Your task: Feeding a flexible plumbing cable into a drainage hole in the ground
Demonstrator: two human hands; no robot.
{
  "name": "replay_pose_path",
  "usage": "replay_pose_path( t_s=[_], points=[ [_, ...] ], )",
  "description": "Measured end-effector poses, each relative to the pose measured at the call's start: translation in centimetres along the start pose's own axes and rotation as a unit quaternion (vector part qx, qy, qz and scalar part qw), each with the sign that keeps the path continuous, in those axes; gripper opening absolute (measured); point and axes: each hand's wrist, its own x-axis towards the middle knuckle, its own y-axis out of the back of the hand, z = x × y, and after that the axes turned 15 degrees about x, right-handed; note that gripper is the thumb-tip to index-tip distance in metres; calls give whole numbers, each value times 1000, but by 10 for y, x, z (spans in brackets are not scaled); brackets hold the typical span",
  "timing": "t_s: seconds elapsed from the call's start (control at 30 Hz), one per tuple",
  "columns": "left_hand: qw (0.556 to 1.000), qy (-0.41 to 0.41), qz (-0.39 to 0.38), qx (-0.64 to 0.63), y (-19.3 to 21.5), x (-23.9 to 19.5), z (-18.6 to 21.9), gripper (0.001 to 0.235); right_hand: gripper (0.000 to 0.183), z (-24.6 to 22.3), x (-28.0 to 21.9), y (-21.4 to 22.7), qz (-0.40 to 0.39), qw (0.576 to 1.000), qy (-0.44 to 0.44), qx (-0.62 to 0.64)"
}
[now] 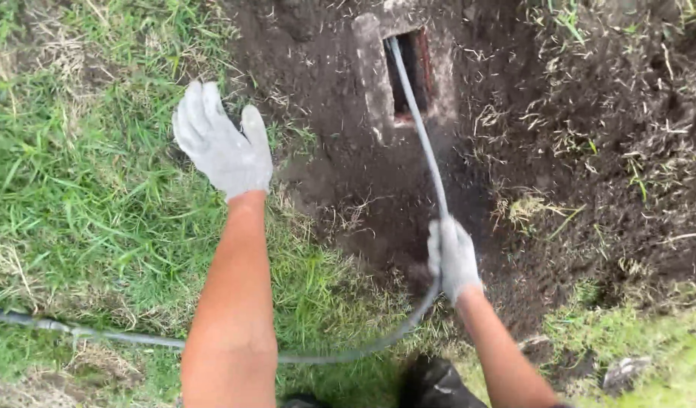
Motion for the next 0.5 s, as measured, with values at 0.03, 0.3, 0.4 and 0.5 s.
replay_pose_path(
  t_s=[0.03, 0.3, 0.4, 0.5],
  points=[
    [1000, 0, -4, 4, 12, 3, 2, 62, 31, 8, -21, 16, -1, 1000, -5, -2],
    [998, 43, -44, -5, 22, 22, 15, 51, 49, 34, -83, 80, -3, 985, -123, -121],
    [998, 56, -39, 3, 31, 25, 19, 54, 36, -5, 5, 13, -47, 950, 41, -305],
    [998, 48, -41, -7, 25, 19, 20, 50, 33, -40, 92, -41, 16, 990, -46, -129]
  ],
)
